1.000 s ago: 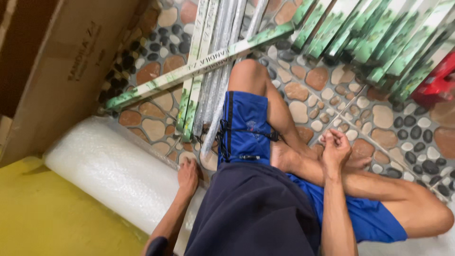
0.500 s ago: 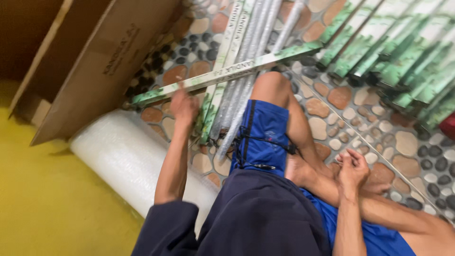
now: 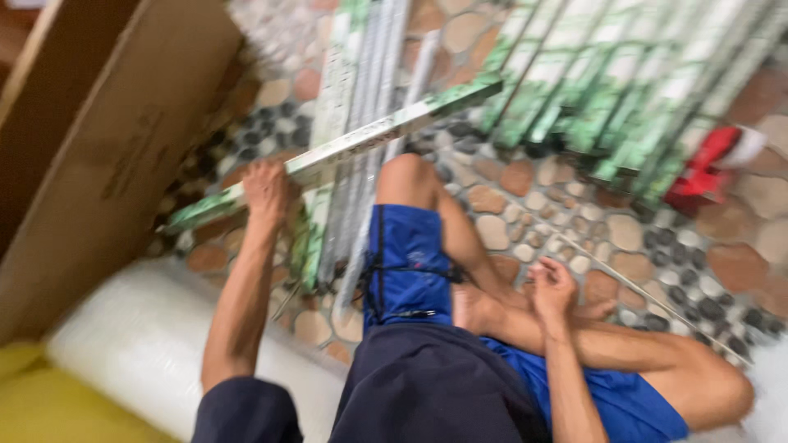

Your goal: The person packages long aquarium lights by hand, inserting them into printed cardboard tubes and then wrapping the tubes with bubble wrap.

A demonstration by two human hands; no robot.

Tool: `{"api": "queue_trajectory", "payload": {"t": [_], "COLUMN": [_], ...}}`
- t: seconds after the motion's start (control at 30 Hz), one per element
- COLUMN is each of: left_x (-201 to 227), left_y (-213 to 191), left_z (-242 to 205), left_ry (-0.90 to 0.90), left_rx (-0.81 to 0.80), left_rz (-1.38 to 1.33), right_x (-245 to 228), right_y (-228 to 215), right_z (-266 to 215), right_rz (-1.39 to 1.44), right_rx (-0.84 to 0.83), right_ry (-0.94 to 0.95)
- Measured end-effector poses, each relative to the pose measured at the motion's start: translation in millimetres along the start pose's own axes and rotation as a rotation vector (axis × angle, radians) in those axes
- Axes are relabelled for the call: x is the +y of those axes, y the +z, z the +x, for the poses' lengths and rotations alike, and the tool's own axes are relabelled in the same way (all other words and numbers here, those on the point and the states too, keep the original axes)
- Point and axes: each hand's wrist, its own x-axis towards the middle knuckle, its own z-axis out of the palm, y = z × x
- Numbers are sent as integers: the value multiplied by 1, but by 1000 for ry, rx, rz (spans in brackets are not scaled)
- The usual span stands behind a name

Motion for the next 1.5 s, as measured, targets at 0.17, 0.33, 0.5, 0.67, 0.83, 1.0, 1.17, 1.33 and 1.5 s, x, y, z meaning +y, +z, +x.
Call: {"api": "queue_trajectory", "payload": {"t": [0.17,0.33,0.5,0.67,0.83,1.0,1.17,1.33,1.5], "left_x": [40,87,148,220,277,292,297,282,270], "left_y": [-93,-238,-213,-218,-230,-260,-206,-216,-246], "left_z": [44,55,75,118,84,59,81,102,115], "left_ry": [69,253,-118,-356,-385,-679,-961,-915,-807], "left_rx": [-322,-568,-841,-719,-757,-598,-588,-695,-490], "left_rz": [-19,-219,-1370,-1484,-1191,-1812,-2339,-2692,-2800], "right_x": [-32,-95,-181,-251,-270,-262,-302,-359,-390], "right_y": [12,18,32,20,2,-18,-24,-12,-4], "right_z": [5,1,-27,-75,-108,-117,-124,-119,-119], "right_rz": [90,175,327,442,417,535,518,117,183], "right_rx": [20,-66,-227,-468,-524,-478,-462,-314,-278], "right_ry": [78,81,50,-51,25,163,-71,-493,-521]}}
